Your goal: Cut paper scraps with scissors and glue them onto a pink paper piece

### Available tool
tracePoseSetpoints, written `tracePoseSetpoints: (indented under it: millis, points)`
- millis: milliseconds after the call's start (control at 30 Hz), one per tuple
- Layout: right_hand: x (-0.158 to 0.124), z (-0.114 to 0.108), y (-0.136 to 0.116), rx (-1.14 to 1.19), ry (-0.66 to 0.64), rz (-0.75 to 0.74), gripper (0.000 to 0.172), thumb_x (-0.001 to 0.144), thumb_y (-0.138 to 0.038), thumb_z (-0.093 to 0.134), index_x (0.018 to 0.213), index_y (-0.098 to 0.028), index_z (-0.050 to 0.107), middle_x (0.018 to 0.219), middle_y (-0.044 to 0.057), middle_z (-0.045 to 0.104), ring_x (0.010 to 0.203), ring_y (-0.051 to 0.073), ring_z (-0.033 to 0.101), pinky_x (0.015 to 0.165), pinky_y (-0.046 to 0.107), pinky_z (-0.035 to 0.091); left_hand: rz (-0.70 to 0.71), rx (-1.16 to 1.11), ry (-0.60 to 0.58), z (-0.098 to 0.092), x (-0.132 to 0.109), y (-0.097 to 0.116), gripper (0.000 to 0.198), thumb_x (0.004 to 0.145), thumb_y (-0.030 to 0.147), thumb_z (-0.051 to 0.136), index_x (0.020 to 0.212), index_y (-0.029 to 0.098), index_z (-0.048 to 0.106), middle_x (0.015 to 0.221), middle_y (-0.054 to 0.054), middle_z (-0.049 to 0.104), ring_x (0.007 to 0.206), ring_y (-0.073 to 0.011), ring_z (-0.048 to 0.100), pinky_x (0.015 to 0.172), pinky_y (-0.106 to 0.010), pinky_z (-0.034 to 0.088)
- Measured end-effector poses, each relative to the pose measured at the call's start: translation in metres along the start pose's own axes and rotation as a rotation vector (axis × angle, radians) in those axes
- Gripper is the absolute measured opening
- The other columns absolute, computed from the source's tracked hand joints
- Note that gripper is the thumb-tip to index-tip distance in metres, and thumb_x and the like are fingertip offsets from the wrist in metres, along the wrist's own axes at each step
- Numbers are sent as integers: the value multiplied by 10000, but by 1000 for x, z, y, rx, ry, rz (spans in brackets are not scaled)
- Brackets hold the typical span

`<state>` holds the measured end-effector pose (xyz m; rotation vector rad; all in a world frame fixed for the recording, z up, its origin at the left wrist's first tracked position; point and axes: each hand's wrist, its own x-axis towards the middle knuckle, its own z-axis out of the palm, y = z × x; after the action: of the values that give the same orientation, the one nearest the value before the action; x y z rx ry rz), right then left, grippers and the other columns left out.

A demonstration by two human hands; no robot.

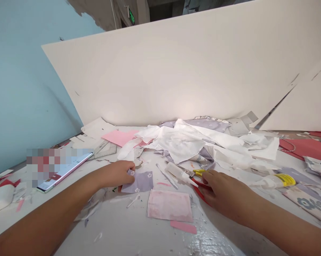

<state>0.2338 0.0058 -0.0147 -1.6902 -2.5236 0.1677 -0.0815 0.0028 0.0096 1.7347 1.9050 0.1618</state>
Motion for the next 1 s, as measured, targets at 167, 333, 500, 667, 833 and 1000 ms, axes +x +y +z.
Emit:
tracePoseSetpoints:
  millis: [167,333,500,667,833,1000]
  points:
    - [2,-8,7,-61,-73,0,81,753,-273,480,759,-197,509,901,104,575,780,260,566,604,337,387,-51,158,0,-20,-7,-3,331,674,557,479,687,236,561,638,-16,635,548,-198,560,456,-254,289]
    - [13,-14,11,-78,-232,56,115,755,-311,477,708,-207,487,722,72,604,615,236,574,510,318,357,-98,231,546,-39,3,-17,352,744,522,386,680,234,577,641,-19,591,549,-186,519,461,-263,264]
    - [11,-25,14,-87,-269,129,102,668,-260,508,601,-210,450,556,37,580,444,183,500,405,283,301,5,46,611,-29,29,-36,396,636,524,523,854,205,606,935,-68,623,800,-240,568,573,-269,370]
    - [0,-55,20,123,-409,184,79,603,-168,501,586,-208,435,556,-14,590,367,94,400,406,258,294,7,-29,550,-20,37,-42,198,656,405,496,617,222,563,621,2,585,568,-183,531,486,-251,322]
    - [-2,-64,54,6,-239,179,107,686,-258,495,600,-218,445,518,-7,512,382,101,348,400,261,217,-11,-172,650,-26,33,-37,216,706,420,464,776,240,561,727,8,645,567,-168,544,471,-240,339]
    - [7,-59,72,126,-195,188,273,751,-486,480,677,-224,463,596,3,512,459,127,384,422,264,247,42,-331,697,-33,33,-24,279,722,453,480,901,246,536,751,1,665,665,-168,606,528,-223,390]
